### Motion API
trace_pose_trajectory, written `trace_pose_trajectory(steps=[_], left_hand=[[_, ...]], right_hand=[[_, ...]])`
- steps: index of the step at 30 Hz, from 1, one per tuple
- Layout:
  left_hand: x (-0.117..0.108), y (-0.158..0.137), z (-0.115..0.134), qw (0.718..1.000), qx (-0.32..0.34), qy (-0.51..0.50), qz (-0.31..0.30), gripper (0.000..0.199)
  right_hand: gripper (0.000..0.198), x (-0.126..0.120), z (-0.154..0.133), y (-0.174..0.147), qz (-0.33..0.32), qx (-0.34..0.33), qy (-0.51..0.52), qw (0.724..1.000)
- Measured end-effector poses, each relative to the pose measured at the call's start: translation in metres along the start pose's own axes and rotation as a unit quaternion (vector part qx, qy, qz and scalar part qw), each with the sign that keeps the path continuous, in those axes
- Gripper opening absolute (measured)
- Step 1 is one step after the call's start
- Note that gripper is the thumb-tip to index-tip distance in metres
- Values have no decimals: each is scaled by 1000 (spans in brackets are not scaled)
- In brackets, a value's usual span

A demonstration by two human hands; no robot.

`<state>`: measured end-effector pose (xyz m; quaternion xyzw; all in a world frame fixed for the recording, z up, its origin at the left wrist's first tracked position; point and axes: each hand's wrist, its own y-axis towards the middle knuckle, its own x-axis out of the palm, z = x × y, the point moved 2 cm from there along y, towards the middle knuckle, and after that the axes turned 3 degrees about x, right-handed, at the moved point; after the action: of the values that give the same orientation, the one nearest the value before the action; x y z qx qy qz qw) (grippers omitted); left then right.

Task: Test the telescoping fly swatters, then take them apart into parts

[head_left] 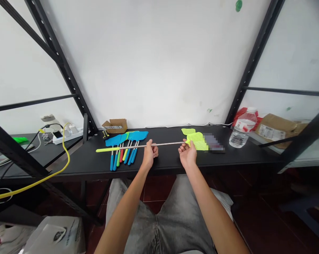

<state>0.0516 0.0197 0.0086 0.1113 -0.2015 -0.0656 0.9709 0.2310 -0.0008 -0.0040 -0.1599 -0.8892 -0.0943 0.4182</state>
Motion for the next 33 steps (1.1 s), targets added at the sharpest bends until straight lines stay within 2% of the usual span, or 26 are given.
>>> trace_pose_trajectory(steps=[3, 7, 12, 18, 33], left_hand=[[-19, -5, 12, 998, 18, -33, 58, 49], [-32, -9, 21, 996, 39, -31, 71, 51], [-31, -10, 19, 997, 32, -29, 63, 46], [-28, -12, 19, 996, 26, -41, 81, 44], [-31, -12, 19, 996, 39, -51, 59, 39]], right_hand=[[34, -4, -3, 3, 15, -1, 24, 1000], [39, -3, -4, 3, 24, 9, 52, 998], [38, -1, -1, 2, 30, -1, 57, 998], [34, -1, 2, 3, 37, -25, 41, 998], [39, 3, 2, 3, 55, -3, -28, 998]])
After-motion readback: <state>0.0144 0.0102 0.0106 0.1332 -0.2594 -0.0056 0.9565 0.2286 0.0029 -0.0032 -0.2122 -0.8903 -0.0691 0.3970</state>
